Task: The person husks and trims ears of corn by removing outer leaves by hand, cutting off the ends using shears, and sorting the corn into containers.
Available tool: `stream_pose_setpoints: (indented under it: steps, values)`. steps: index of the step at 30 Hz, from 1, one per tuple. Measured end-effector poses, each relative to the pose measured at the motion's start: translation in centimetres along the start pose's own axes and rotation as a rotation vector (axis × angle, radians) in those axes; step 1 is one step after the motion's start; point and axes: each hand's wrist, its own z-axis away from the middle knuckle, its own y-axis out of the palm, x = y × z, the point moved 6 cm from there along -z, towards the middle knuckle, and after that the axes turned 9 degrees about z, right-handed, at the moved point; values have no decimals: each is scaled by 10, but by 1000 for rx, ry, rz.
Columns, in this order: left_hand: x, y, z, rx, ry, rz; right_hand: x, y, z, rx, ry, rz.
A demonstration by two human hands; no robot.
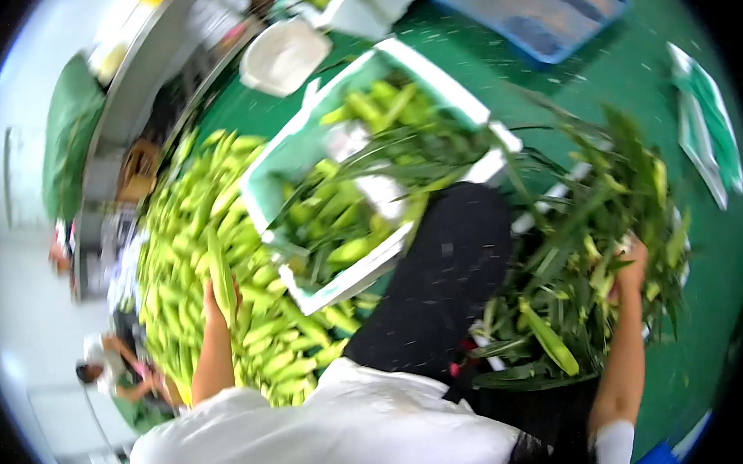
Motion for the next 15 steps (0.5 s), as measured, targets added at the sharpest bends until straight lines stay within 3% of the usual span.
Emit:
stream_pose_setpoints:
  steps: [1,2,4,5,6,8,10,11,12,13,14,15]
  values:
    - [-26,-17,2,-86,106,102,-39,18,-21,28,-34,-282]
    - [-54,-65,-12,-87,131,4,-46,5,-23,310,-60,-199]
    - [-106,-125,-9,-258,191,-53,-9,-53,15,403,80,-353]
    - [-123,-139,-4,-424,356,197,-27,-71,18,444,47,-229]
    - [-132,-141,2,-579,514,449,-27,-101,31,259,24,9]
    - [-143,-152,-36,-759,738,787,-16,-144,69,103,-57,-109]
    - [-119,-36,-65,-365,686,259,8,-180,118,-167,-120,-376]
    - [-92,23,-99,-40,678,216,31,-176,144,107,-106,-732]
    - [-49,114,-83,72,603,44,73,-169,182,239,-50,-1000]
    - [5,156,-136,245,389,-96,115,-163,222,361,42,-1256]
    - [59,231,-105,293,214,-166,156,-152,252,438,162,-1274]
    - [122,255,-139,305,-36,-225,197,-141,282,510,290,-1292]
